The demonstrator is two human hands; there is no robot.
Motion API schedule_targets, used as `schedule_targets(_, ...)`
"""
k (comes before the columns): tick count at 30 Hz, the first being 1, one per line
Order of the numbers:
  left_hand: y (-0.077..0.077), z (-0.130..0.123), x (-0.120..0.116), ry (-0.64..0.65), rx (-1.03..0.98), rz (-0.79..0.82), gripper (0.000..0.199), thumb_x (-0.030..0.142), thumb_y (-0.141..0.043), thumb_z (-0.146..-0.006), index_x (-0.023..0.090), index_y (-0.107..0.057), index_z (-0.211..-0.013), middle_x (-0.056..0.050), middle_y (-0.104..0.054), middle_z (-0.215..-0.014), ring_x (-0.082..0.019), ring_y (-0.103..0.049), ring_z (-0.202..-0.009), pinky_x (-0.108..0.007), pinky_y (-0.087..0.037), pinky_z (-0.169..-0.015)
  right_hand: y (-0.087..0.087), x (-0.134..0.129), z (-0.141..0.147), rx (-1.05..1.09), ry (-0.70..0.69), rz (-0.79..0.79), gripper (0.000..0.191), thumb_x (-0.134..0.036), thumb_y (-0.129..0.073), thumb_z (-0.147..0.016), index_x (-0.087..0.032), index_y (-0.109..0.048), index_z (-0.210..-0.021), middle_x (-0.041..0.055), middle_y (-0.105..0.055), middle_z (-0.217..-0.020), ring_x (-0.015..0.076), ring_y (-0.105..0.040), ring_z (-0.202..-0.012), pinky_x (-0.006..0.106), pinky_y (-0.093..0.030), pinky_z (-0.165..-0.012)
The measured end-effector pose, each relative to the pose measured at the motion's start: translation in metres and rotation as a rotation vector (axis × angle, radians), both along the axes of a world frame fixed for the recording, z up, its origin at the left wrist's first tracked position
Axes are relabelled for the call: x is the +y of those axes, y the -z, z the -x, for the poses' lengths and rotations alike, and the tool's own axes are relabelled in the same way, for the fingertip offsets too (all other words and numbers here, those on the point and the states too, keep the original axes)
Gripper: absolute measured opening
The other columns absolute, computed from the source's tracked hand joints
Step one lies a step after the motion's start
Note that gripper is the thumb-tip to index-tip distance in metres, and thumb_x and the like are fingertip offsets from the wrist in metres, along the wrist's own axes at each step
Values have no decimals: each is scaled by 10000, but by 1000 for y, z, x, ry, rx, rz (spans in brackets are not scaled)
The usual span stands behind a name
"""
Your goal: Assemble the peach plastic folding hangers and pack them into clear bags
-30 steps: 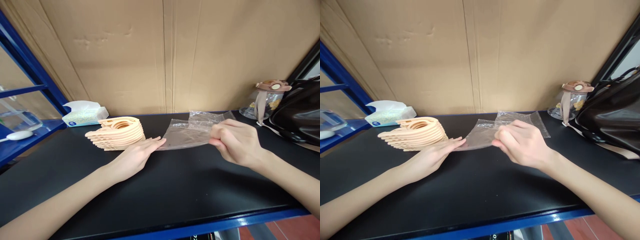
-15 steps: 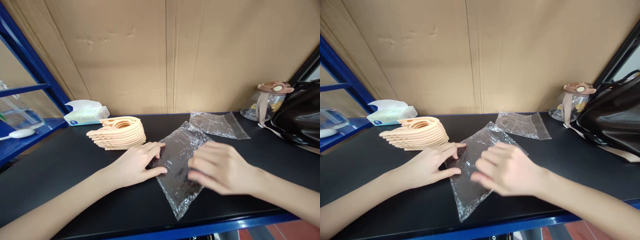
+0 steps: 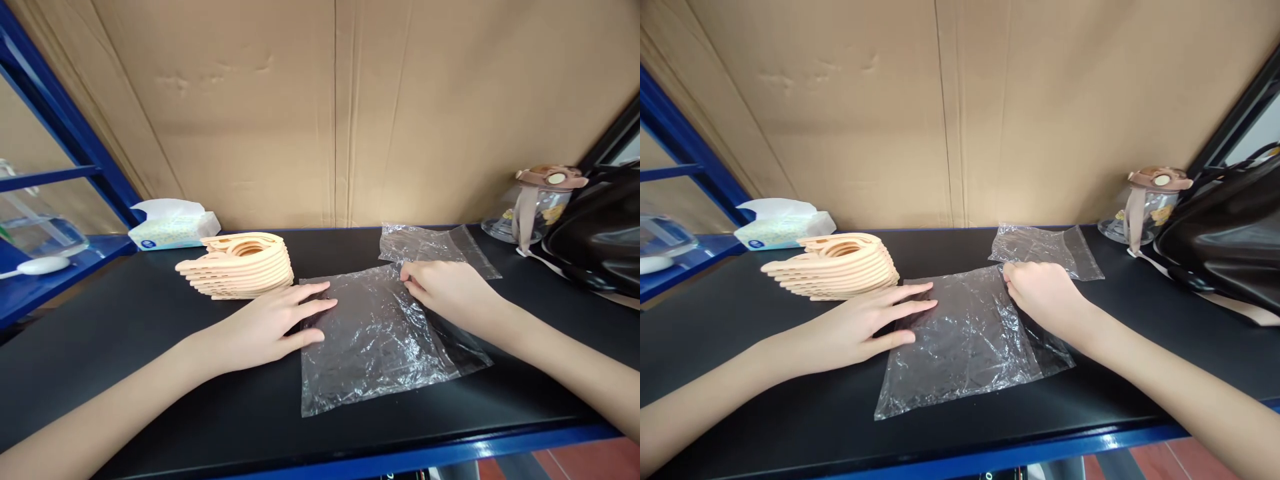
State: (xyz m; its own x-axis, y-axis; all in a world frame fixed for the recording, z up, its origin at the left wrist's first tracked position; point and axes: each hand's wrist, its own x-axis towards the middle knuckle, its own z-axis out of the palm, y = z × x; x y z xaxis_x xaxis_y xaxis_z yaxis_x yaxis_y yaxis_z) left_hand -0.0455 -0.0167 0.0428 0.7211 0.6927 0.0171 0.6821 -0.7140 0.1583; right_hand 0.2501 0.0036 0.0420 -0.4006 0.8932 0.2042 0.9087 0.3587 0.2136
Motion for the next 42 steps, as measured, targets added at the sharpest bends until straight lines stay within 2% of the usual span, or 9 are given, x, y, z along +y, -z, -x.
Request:
schedule_targets(6,-4,1,-5,-43,19,280,933,722,-576,-719,365,-166,-1477,-15,-47,-1576,-370,-30,-1423,-589,-148,-1123,-2,1,-7,103,-7,166,341,-402,-440,-932,-189,-529,-681,6,-595,-590,166,-561,-535,271,-280,-509)
schedule_targets(11,-5,0,-7,-13,16,329,933,713,-568,-735,372,-124,-1481,-8,0,-1575,-372,50,-1415,-612,-94,-1122,-2,1,2,514,-315,445,526,-484,-235,-988,-185,-534,-676,-8,-563,-618,128,-546,-593,280,-406,-603)
schedule_targets(16,-2,-1,-6,4,-37,303,940,682,-547,-778,326,-56,-1496,-42,18,-1575,-365,24,-1420,-596,-124,-1127,3,-5,15,493,-630,359,302,-423,-415,-958,-189,-601,-1000,51,-624,-980,179,-579,-940,356,-463,-852)
schedule_targets(20,0,-7,-8,45,-45,226,945,670,-519,-806,292,-1,-1500,-68,26,-1576,-345,-7,-1427,-583,-138,-1131,9,-9,15,325,-692,323,577,-520,-525,-879,-243,-416,-1373,108,-409,-1426,268,-372,-1312,482,-350,-1055)
schedule_targets(26,-20,-18,-16,127,-82,-57,784,555,-441,-912,254,-23,-1503,-79,-50,-1581,-289,-122,-1435,-519,-167,-1148,14,-10,13,332,-750,282,758,-493,-484,-913,-226,-91,-1504,128,-297,-1513,250,-325,-1364,478,-331,-1088)
schedule_targets(31,-67,-3,-5,-108,-89,-232,753,585,-477,-877,335,-116,-1489,2,-78,-1584,-274,-184,-1425,-455,-205,-1146,13,-13,11,340,-660,347,695,-530,-457,-912,-251,-191,-1490,121,-280,-1522,272,-295,-1383,511,-304,-1099)
schedule_targets(34,-88,21,11,-266,-102,-230,983,675,-545,-776,248,-35,-1499,-75,-83,-1581,-308,-162,-1423,-491,-186,-1129,7,-14,6,315,-609,496,654,-551,-429,-916,-269,-241,-1475,98,-177,-1555,275,-180,-1423,522,-232,-1130)
schedule_targets(38,-89,56,28,-391,15,-84,883,701,-478,-801,188,-205,-1465,-115,-146,-1566,-342,-135,-1417,-585,-154,-1085,-3,-11,1,289,-604,666,718,-565,-442,-905,-269,-153,-1492,70,-60,-1571,250,-78,-1439,497,-175,-1155)
schedule_targets(42,-79,74,31,-439,-93,-108,869,783,-453,-737,158,-441,-1342,-99,-332,-1504,-342,-278,-1371,-569,-190,-1080,-3,-9,3,324,-627,579,724,-572,-500,-873,-234,-267,-1469,83,-187,-1557,234,-186,-1426,455,-231,-1149)
